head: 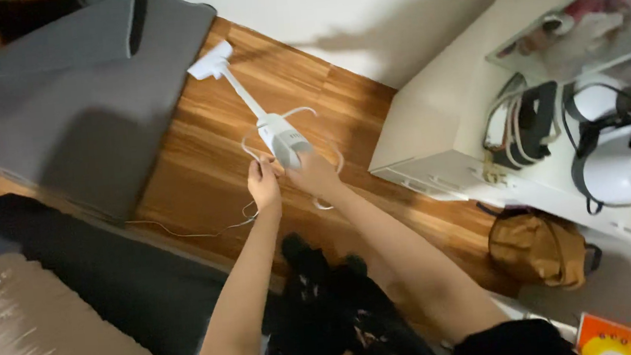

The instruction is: Vacuum the floor and move a rug in a bedroom.

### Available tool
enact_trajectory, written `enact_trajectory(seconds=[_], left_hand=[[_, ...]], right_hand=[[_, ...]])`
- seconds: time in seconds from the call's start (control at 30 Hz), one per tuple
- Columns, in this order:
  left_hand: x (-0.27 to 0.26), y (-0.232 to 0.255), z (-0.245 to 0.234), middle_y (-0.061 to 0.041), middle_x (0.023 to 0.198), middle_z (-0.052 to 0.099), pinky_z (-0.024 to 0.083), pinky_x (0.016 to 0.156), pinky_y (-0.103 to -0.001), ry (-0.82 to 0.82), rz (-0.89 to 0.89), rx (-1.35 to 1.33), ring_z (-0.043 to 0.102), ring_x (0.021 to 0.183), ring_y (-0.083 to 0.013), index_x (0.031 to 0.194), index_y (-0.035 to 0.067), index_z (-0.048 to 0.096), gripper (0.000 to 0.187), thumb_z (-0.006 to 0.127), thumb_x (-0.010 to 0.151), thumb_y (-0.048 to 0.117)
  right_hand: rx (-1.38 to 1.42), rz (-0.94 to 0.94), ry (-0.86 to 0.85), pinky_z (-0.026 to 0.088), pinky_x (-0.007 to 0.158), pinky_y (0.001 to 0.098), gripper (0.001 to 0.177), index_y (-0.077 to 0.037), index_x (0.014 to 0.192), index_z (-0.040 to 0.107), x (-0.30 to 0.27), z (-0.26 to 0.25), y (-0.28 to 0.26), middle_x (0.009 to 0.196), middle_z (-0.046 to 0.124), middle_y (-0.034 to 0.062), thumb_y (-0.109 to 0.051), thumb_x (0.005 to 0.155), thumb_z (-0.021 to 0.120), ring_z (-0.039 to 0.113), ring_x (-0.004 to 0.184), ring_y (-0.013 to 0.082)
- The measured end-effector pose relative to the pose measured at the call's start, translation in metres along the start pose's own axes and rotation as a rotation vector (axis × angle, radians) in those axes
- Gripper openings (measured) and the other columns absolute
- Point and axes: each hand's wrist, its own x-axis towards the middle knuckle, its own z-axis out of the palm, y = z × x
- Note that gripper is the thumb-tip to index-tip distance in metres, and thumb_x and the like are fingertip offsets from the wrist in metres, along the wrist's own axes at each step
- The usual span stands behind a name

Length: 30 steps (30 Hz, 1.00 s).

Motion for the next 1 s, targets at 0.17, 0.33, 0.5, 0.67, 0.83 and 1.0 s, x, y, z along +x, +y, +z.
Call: enact_trajectory(seconds=[0.17, 0.33, 0.5, 0.67, 0.83, 1.0], left_hand=[[-0.023, 0.012, 0.003, -0.001, 0.07, 0.056, 0.043, 0.062, -0.031, -0.111, -0.026, 0.258, 0.05, 0.066, -0.0103, 0.101, 0.004, 0.068, 0.032, 0.052, 0.106, 0.032], [-0.05, -0.017, 0.017, -0.001, 0.074, 0.06, 0.046, 0.065, -0.03, -0.3, 0.14, 0.365, 0.053, 0.068, -0.0103, 0.1, 0.006, 0.071, 0.036, 0.051, 0.107, 0.035], [-0.087, -0.041, 0.048, -0.006, 0.065, 0.057, 0.045, 0.06, -0.032, -0.42, 0.066, 0.503, 0.054, 0.061, -0.0139, 0.099, 0.006, 0.074, 0.04, 0.052, 0.105, 0.039], [-0.116, -0.06, 0.071, -0.006, 0.064, 0.061, 0.046, 0.058, -0.032, -0.523, 0.009, 0.467, 0.058, 0.058, -0.0142, 0.095, 0.006, 0.072, 0.04, 0.051, 0.105, 0.039], [-0.147, -0.064, 0.063, -0.003, 0.067, 0.064, 0.047, 0.057, -0.032, -0.567, 0.06, 0.433, 0.058, 0.059, -0.0127, 0.092, 0.005, 0.071, 0.04, 0.052, 0.105, 0.037], [-0.148, -0.087, 0.049, -0.005, 0.068, 0.063, 0.049, 0.062, -0.033, -0.575, 0.111, 0.441, 0.06, 0.065, -0.0159, 0.094, 0.006, 0.072, 0.039, 0.051, 0.106, 0.036]], right_hand=[[0.074, 0.203, 0.094, 0.055, 0.087, 0.0491, 0.057, -0.011, 0.13, 0.066, -0.013, -0.014, 0.011, 0.111, 0.071, 0.0248, -0.038, 0.08, 0.067, 0.069, 0.102, 0.0416], [0.089, 0.251, 0.211, 0.056, 0.083, 0.0501, 0.05, -0.006, 0.119, 0.073, -0.062, -0.047, 0.04, 0.104, 0.073, 0.0246, -0.038, 0.082, 0.067, 0.071, 0.097, 0.0407], [0.109, 0.342, 0.337, 0.056, 0.069, 0.0475, 0.045, 0.001, 0.097, 0.078, -0.109, -0.065, 0.117, 0.08, 0.072, 0.0253, -0.041, 0.082, 0.072, 0.074, 0.076, 0.0372], [0.35, 0.488, 0.355, 0.051, 0.05, 0.0402, 0.04, 0.003, 0.084, 0.074, -0.171, -0.094, 0.127, 0.065, 0.067, 0.0158, -0.037, 0.086, 0.073, 0.064, 0.053, 0.0254], [0.496, 0.597, 0.432, 0.047, 0.044, 0.0352, 0.032, 0.001, 0.082, 0.072, -0.229, -0.062, 0.139, 0.062, 0.065, 0.0067, -0.031, 0.084, 0.074, 0.059, 0.046, 0.0164], [1.007, 0.711, 0.271, 0.048, 0.046, 0.0357, 0.027, -0.003, 0.078, 0.066, -0.251, -0.029, 0.109, 0.064, 0.062, 0.0058, -0.026, 0.088, 0.075, 0.057, 0.048, 0.0175]])
